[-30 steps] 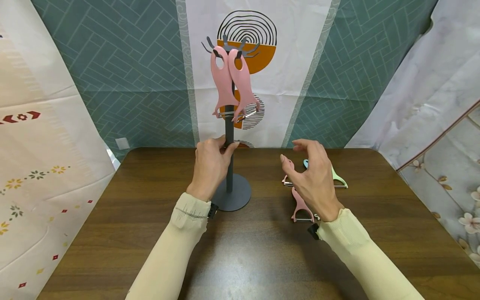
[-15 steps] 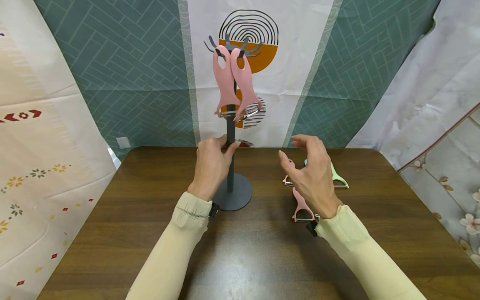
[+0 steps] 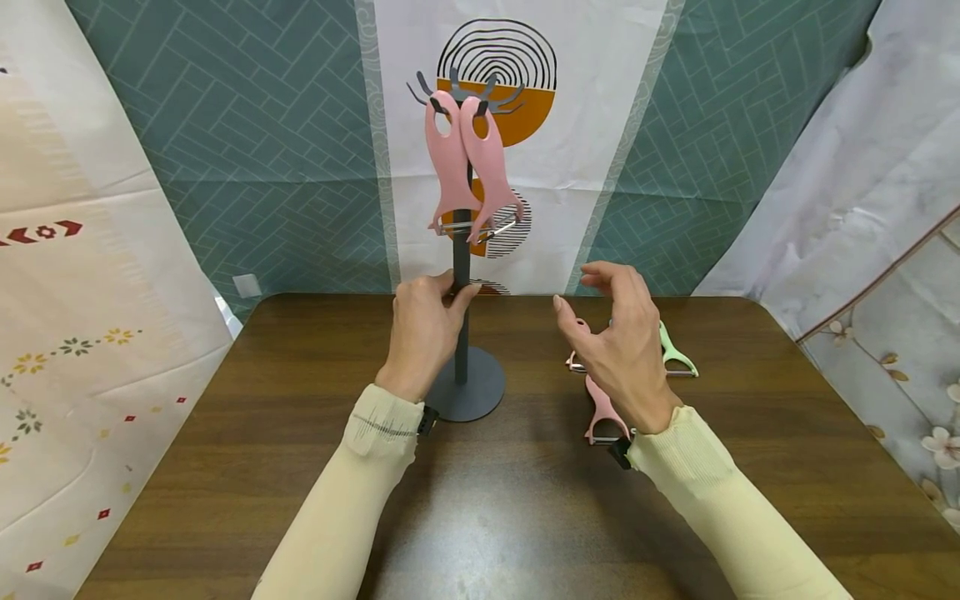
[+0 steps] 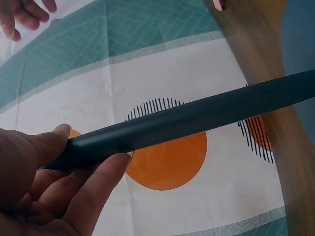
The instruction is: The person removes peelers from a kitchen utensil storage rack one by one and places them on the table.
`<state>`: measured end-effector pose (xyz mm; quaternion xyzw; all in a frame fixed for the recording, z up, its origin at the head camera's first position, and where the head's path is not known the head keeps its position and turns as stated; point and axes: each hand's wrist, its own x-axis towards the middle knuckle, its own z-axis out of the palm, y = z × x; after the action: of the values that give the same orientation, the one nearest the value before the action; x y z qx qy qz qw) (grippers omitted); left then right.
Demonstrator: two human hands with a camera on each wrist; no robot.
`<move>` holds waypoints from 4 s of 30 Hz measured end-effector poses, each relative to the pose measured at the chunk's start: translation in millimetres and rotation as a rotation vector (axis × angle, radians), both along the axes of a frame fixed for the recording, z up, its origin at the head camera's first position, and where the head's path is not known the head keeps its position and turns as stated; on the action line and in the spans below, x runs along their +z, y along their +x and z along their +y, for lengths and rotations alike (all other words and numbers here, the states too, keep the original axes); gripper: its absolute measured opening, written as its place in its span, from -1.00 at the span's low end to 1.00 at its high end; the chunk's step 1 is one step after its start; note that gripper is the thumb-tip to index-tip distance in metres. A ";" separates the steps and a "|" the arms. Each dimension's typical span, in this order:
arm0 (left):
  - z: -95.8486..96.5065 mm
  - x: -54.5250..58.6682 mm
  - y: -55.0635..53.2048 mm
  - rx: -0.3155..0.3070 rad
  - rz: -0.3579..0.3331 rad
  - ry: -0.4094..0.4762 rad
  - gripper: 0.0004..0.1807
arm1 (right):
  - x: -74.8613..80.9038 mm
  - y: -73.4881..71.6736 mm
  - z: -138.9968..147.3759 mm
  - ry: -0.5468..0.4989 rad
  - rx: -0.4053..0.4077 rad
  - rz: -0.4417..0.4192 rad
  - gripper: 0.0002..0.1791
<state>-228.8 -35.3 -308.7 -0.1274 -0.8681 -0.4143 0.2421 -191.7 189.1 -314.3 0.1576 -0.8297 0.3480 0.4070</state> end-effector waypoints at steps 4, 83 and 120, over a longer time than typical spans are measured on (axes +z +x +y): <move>0.0 0.1 0.0 -0.003 -0.001 0.000 -0.74 | 1.1 1.0 -1.1 -0.003 0.006 -0.007 -0.50; 0.4 -1.3 1.5 0.005 0.006 -0.009 -0.75 | 22.9 -11.1 -55.0 -0.090 0.110 0.129 -0.33; 0.5 -1.2 1.0 0.036 0.003 -0.020 -0.81 | 43.5 -16.3 -80.6 -0.134 0.166 0.217 -0.20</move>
<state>-227.8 -34.8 -309.9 -0.1147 -0.8740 -0.4009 0.2496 -207.9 108.6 -270.8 0.2349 -0.7397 0.4161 0.4738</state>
